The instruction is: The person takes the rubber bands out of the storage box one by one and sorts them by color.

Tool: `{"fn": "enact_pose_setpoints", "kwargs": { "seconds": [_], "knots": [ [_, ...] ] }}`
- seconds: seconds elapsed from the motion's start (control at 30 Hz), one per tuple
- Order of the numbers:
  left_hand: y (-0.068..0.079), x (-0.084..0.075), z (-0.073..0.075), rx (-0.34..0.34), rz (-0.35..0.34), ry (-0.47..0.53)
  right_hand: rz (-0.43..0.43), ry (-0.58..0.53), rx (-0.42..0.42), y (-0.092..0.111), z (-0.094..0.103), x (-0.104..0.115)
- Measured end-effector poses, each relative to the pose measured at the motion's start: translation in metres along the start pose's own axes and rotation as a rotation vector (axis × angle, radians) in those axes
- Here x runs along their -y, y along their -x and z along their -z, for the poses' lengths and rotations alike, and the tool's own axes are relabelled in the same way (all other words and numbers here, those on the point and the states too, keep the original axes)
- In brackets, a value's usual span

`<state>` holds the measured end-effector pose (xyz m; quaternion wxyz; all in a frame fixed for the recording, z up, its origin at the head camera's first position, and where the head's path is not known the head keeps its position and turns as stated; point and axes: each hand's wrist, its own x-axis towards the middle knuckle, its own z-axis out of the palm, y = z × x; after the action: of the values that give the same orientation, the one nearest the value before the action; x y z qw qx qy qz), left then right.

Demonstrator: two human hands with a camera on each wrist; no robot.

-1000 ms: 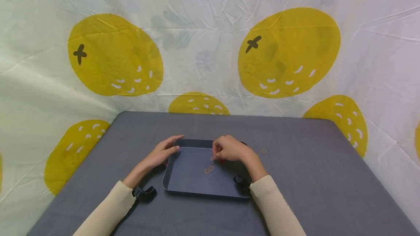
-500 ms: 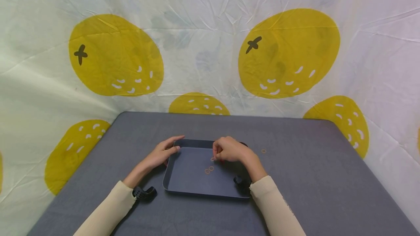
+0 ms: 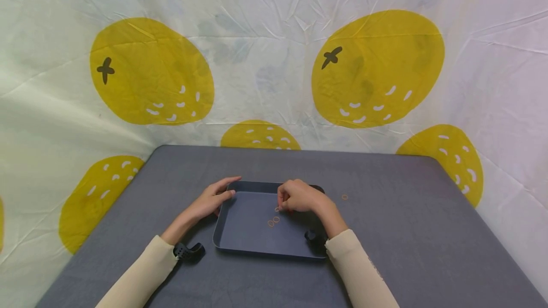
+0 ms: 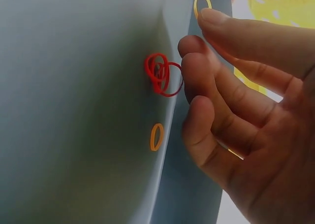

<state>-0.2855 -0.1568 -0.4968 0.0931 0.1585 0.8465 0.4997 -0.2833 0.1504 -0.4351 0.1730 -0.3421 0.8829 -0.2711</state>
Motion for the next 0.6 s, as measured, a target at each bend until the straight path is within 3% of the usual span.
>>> {"fn": "enact_pose_setpoints", "kwargs": {
  "seconds": [0.6],
  "knots": [
    [0.0008, -0.0007, 0.0004, -0.004, 0.006, 0.000, 0.006, 0.028, 0.014, -0.0020, -0.0031, -0.0010]
  ]
}}
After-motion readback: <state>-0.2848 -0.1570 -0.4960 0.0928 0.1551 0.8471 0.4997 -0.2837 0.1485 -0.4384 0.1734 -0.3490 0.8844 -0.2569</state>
